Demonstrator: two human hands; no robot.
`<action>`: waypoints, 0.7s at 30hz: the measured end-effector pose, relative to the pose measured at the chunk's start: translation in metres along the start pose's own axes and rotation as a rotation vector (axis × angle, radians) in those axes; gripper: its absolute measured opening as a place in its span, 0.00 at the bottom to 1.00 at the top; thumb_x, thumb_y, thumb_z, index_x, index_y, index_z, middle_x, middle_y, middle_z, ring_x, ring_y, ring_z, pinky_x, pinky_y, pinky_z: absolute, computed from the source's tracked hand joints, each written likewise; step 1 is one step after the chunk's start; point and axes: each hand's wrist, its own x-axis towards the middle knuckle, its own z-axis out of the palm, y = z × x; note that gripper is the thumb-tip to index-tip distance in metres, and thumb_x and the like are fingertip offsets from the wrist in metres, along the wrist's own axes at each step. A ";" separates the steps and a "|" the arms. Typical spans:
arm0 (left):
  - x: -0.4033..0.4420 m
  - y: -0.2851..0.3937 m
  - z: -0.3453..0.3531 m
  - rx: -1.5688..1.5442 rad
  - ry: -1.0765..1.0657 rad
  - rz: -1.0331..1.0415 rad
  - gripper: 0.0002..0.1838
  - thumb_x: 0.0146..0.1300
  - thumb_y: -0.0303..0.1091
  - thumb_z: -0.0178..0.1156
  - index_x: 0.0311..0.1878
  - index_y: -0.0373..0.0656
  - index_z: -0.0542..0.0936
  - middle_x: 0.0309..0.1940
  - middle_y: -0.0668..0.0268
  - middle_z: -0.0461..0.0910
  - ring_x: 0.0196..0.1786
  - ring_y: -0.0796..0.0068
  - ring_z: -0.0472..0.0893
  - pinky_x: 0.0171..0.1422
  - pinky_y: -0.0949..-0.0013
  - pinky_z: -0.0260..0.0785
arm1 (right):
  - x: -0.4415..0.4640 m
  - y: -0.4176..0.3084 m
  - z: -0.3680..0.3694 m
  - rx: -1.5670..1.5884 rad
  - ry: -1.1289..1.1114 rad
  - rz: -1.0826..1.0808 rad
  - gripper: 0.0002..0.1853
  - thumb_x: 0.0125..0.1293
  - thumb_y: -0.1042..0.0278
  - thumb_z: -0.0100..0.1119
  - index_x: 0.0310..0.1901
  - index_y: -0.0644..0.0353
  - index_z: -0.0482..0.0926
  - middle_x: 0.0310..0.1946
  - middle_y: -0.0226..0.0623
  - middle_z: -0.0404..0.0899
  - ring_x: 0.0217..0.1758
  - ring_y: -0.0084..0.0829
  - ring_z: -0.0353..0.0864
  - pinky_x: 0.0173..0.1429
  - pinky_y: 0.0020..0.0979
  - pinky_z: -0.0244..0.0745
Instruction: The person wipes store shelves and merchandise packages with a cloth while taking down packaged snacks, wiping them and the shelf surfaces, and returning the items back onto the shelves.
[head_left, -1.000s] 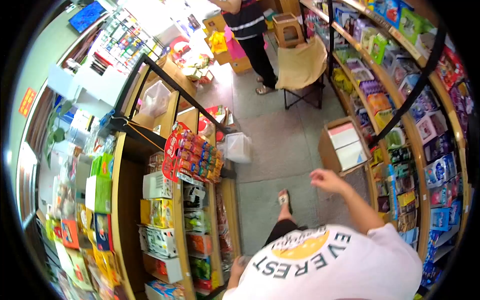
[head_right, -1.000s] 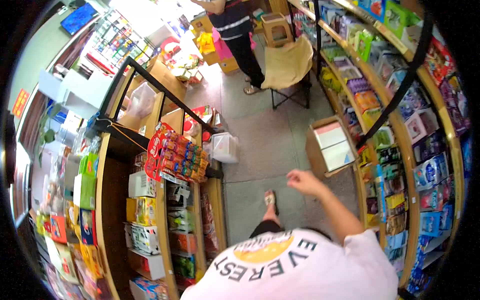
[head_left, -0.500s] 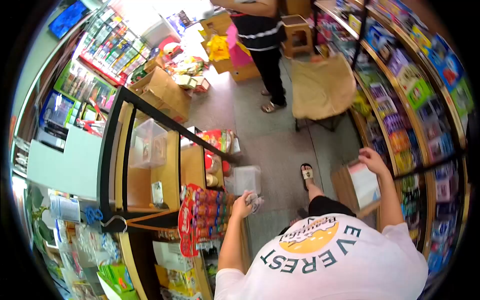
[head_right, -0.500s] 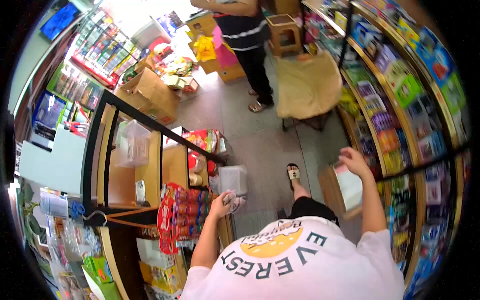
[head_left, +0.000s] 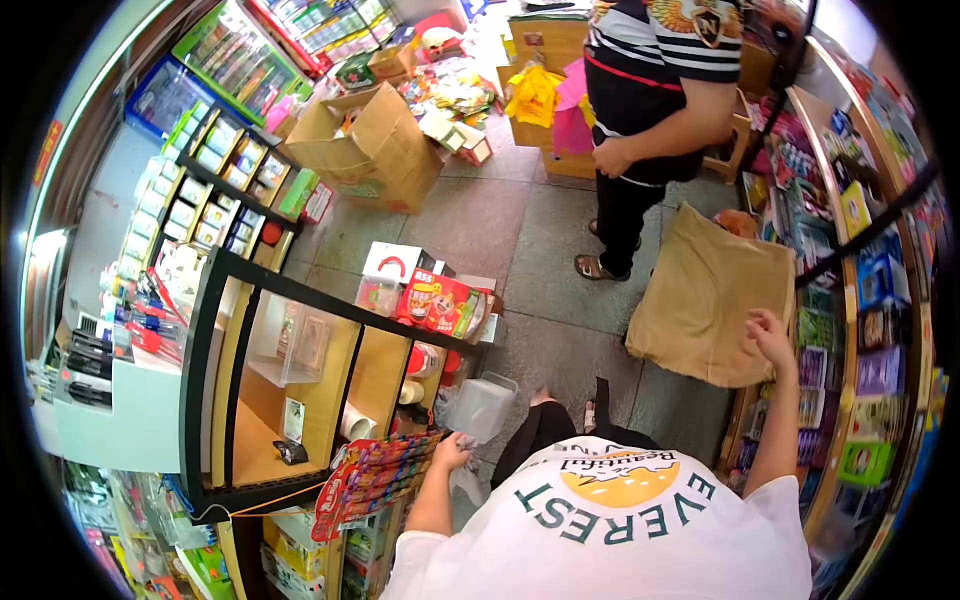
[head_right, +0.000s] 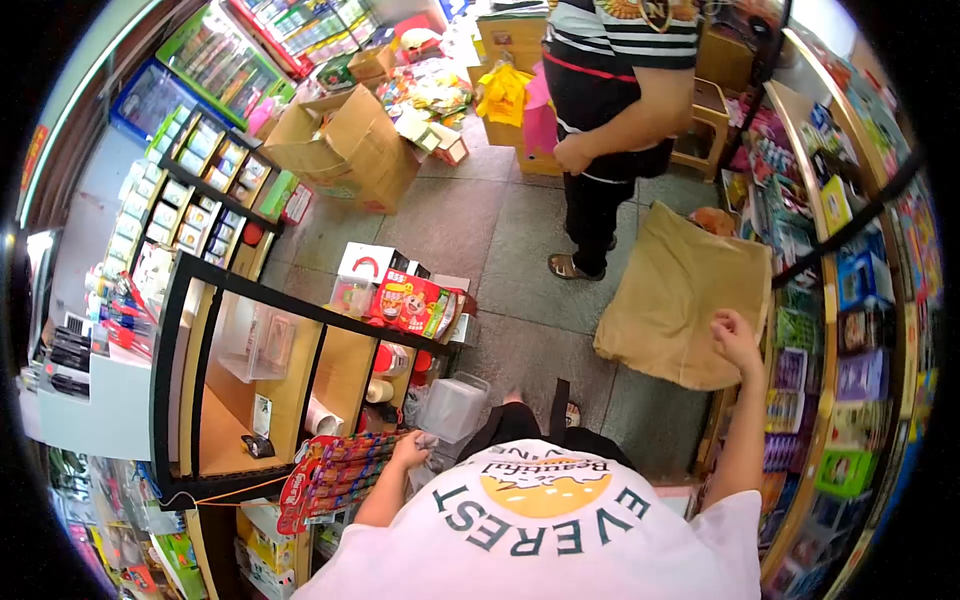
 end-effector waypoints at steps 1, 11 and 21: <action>0.010 0.012 -0.007 0.038 -0.006 -0.025 0.27 0.40 0.34 0.59 0.50 0.51 0.73 0.44 0.56 0.77 0.48 0.57 0.75 0.52 0.62 0.68 | 0.031 0.004 -0.009 -0.002 -0.008 -0.047 0.18 0.59 0.65 0.55 0.49 0.63 0.69 0.27 0.29 0.72 0.30 0.20 0.71 0.31 0.22 0.66; 0.229 0.175 -0.097 0.135 -0.023 0.301 0.26 0.41 0.34 0.61 0.50 0.51 0.72 0.42 0.54 0.77 0.48 0.54 0.75 0.51 0.60 0.68 | 0.148 -0.039 -0.037 0.207 0.051 0.023 0.20 0.60 0.65 0.55 0.53 0.58 0.66 0.30 0.26 0.71 0.29 0.16 0.68 0.28 0.19 0.61; 0.338 0.351 -0.185 0.314 -0.155 0.632 0.30 0.40 0.30 0.61 0.53 0.46 0.71 0.43 0.53 0.77 0.49 0.59 0.76 0.52 0.65 0.68 | 0.221 -0.099 -0.091 -0.079 0.410 -0.008 0.31 0.55 0.57 0.58 0.60 0.53 0.62 0.48 0.39 0.71 0.45 0.28 0.72 0.42 0.34 0.72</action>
